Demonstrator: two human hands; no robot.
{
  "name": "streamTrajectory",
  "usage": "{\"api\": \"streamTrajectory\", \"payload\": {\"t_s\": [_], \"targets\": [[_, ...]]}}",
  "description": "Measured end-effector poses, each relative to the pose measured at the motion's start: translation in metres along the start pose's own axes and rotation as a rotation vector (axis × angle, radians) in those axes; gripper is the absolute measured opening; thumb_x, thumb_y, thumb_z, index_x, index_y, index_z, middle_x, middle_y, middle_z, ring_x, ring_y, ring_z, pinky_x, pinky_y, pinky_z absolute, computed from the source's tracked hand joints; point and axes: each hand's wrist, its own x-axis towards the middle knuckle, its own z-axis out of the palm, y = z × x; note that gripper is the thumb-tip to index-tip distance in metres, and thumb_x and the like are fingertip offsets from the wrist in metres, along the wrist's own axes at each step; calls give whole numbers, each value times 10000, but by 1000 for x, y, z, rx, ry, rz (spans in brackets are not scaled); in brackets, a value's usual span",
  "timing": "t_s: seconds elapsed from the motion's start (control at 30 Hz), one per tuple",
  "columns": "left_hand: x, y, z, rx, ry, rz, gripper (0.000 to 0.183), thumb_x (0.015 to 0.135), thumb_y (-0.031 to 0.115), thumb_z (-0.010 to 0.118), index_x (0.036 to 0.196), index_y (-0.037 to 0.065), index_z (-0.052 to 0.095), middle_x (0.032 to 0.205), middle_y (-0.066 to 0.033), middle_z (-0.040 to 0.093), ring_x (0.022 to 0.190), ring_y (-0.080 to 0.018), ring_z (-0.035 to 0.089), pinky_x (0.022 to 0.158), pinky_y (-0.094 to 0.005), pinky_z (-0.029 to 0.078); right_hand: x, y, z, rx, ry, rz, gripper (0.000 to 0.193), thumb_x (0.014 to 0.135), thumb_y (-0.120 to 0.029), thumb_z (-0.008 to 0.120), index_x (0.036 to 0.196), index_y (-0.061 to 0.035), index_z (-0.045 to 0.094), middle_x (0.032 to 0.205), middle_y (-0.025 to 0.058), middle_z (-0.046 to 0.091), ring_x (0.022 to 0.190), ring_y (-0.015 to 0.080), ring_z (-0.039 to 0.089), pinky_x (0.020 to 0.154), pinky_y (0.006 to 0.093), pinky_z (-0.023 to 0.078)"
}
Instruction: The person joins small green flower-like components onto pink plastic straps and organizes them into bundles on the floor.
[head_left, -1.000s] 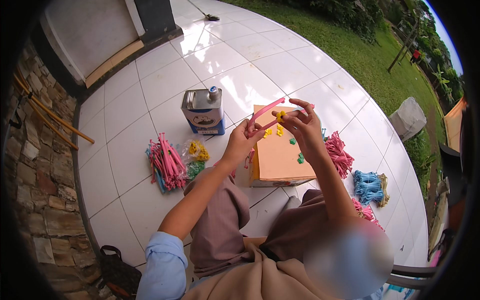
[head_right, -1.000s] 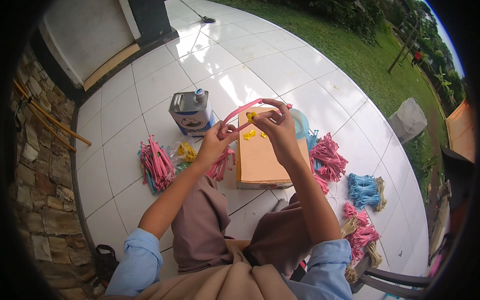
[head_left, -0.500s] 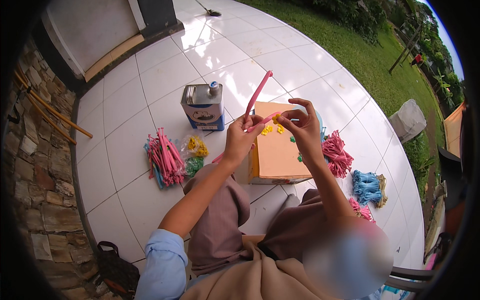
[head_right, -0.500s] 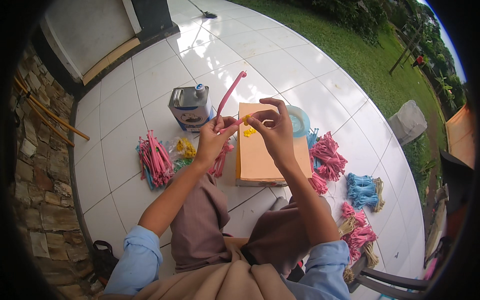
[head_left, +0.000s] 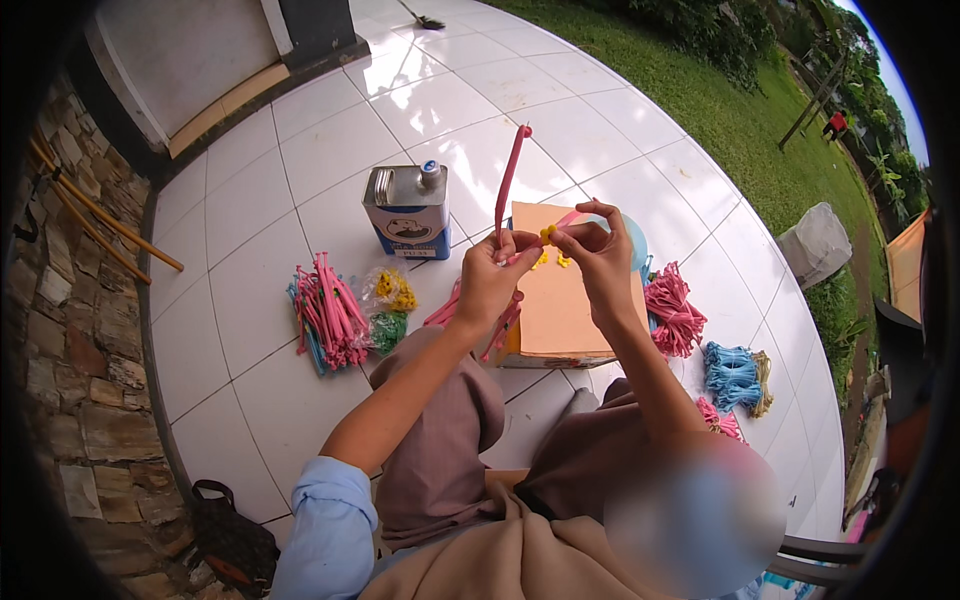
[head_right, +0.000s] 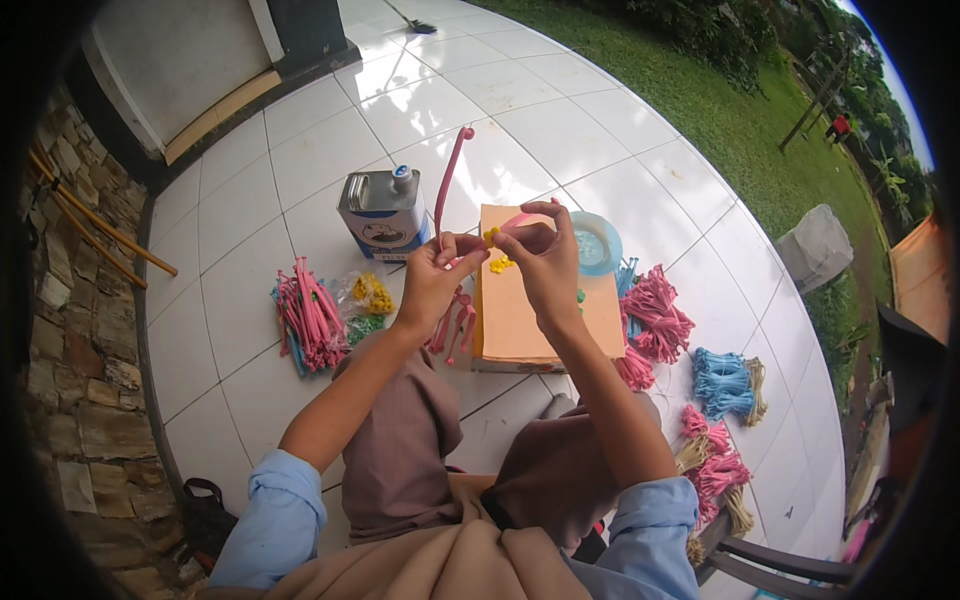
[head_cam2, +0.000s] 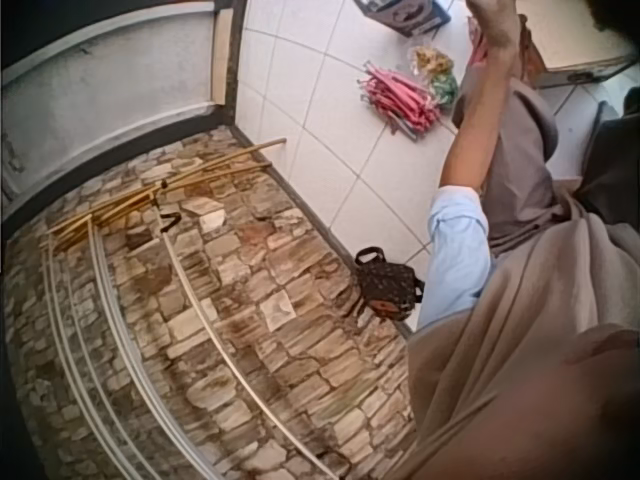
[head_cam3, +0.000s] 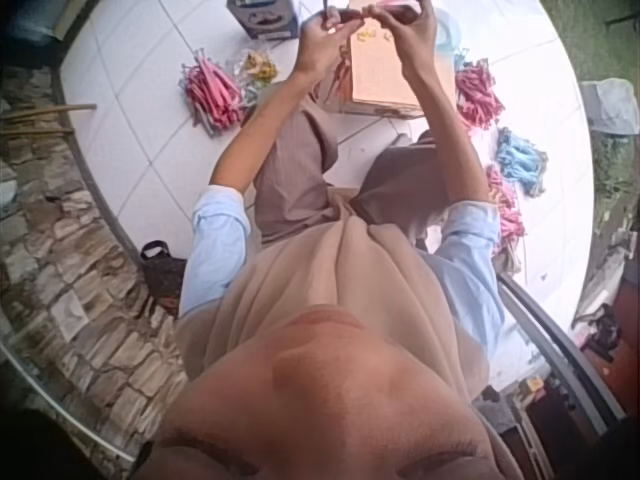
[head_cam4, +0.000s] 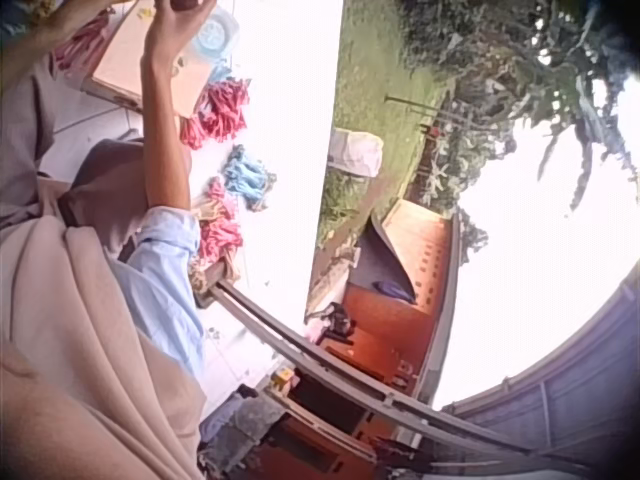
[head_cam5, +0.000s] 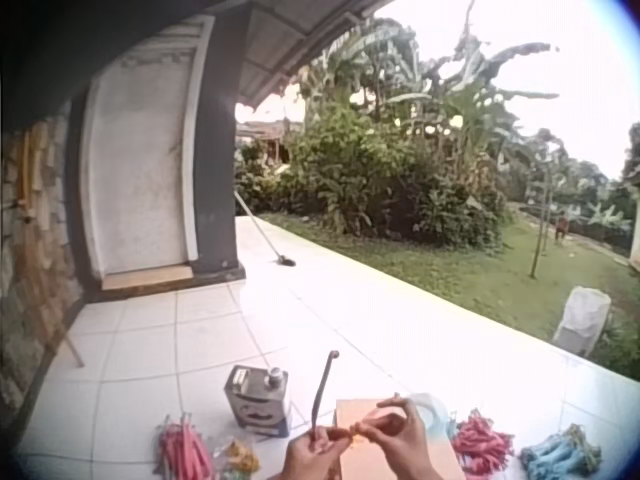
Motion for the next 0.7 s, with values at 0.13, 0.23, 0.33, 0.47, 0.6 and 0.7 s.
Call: {"api": "streamTrajectory", "payload": {"t_s": [0.13,0.23,0.33,0.47,0.6,0.7], "targets": [[-2,5,1,-2,7,-60,390,797,21,618,605,116,292,949,-99,629,833,-73,593,541,-161,479,0,3,3,10,19,-40,375,753,-33,678,1041,-39,439,753,72,628,738,109,581,673,231,442],[-2,4,1,-50,-3,-29,398,801,36,621,605,118,285,950,-90,630,813,-58,594,430,-144,439,0,5,4,-22,26,-55,383,756,-34,675,1051,-30,431,759,76,620,737,113,582,676,234,444],[-2,6,0,-53,-16,-89,400,801,20,617,603,118,284,947,-99,628,830,-74,592,552,-167,486,-2,5,9,-18,47,-107,374,761,-38,667,1047,-18,426,763,72,596,742,115,578,677,240,448],[2,-5,-5,-121,-67,44,398,804,12,603,598,123,280,927,-75,623,827,-78,573,622,-221,452,-3,10,10,-127,63,-125,431,770,-59,661,1105,-15,394,768,62,570,744,114,569,695,248,448],[5,-7,-9,-191,-110,103,406,796,-60,583,592,109,275,917,-114,621,897,-128,588,830,-251,464,-3,12,13,-147,136,-68,613,789,-99,652,1241,-50,240,767,65,564,745,132,563,722,257,440],[3,-5,-5,-167,-24,24,417,795,-52,591,584,112,271,917,-109,622,883,-117,582,818,-244,464,-3,6,16,131,102,62,704,796,-119,655,1292,-72,157,783,76,575,734,132,567,702,238,436]]}}
